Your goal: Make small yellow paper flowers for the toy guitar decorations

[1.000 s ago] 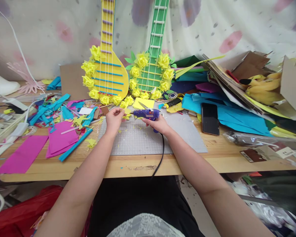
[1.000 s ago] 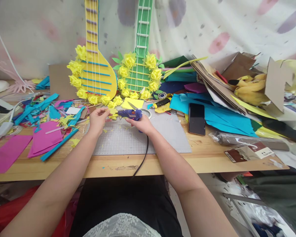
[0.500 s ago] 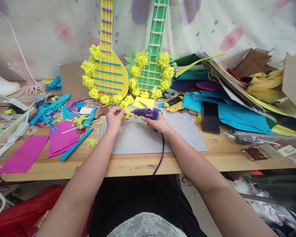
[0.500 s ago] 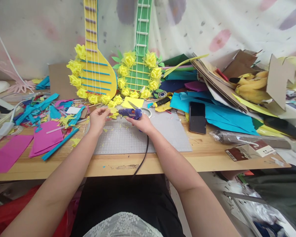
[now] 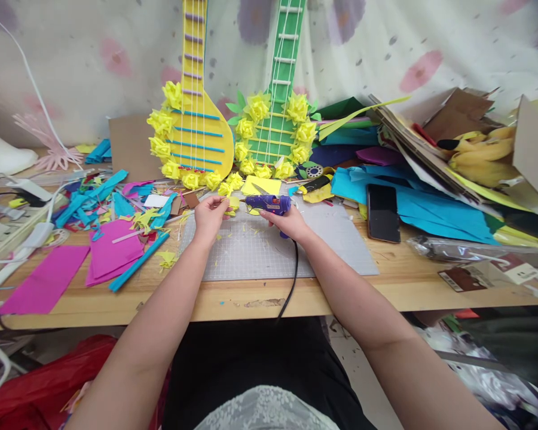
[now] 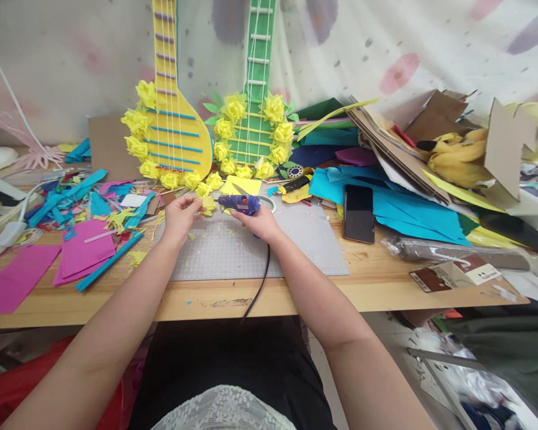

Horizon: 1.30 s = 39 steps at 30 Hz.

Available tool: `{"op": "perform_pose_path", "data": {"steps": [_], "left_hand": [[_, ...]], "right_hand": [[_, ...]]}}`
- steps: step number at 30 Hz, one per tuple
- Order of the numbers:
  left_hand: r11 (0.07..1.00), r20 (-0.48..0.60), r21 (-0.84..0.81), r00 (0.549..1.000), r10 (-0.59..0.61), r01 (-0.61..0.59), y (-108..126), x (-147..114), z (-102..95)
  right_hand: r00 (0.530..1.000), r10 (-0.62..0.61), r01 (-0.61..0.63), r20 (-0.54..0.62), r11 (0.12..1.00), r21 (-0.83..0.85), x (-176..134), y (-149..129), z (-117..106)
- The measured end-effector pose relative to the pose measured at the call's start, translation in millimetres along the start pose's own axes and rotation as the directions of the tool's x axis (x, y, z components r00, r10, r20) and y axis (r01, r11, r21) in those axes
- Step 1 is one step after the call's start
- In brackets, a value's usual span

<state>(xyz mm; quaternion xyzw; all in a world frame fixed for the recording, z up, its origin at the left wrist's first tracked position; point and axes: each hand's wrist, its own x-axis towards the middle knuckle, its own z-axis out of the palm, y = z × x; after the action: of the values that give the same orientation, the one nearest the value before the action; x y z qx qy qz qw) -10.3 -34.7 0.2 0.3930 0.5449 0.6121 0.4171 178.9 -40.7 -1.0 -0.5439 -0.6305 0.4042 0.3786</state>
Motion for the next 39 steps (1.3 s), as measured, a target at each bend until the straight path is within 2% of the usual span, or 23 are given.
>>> {"op": "perform_pose_path", "data": {"steps": [9,23,33,37,39], "left_hand": [[1.000,-0.004,-0.008,1.000,-0.003,0.003,1,0,0.3],[1.000,0.000,-0.009,1.000,-0.019,0.019,0,-2,3.4],[0.999,-0.002,-0.036,0.999,-0.036,0.035,5,-3,1.9],[0.985,0.067,-0.124,0.991,-0.115,0.122,17,-3,-4.1],[0.981,0.083,-0.150,0.991,-0.107,0.119,24,0,-10.4]], "right_hand": [[0.996,-0.053,0.053,0.066,0.999,0.009,0,4,2],[0.992,-0.122,0.123,0.043,0.992,-0.023,1,5,4],[0.997,-0.076,0.078,0.022,0.994,-0.076,1,5,2],[1.000,-0.016,0.016,-0.001,0.999,-0.045,3,6,1],[1.000,0.015,-0.015,-0.020,1.000,-0.003,4,7,-1]]}}
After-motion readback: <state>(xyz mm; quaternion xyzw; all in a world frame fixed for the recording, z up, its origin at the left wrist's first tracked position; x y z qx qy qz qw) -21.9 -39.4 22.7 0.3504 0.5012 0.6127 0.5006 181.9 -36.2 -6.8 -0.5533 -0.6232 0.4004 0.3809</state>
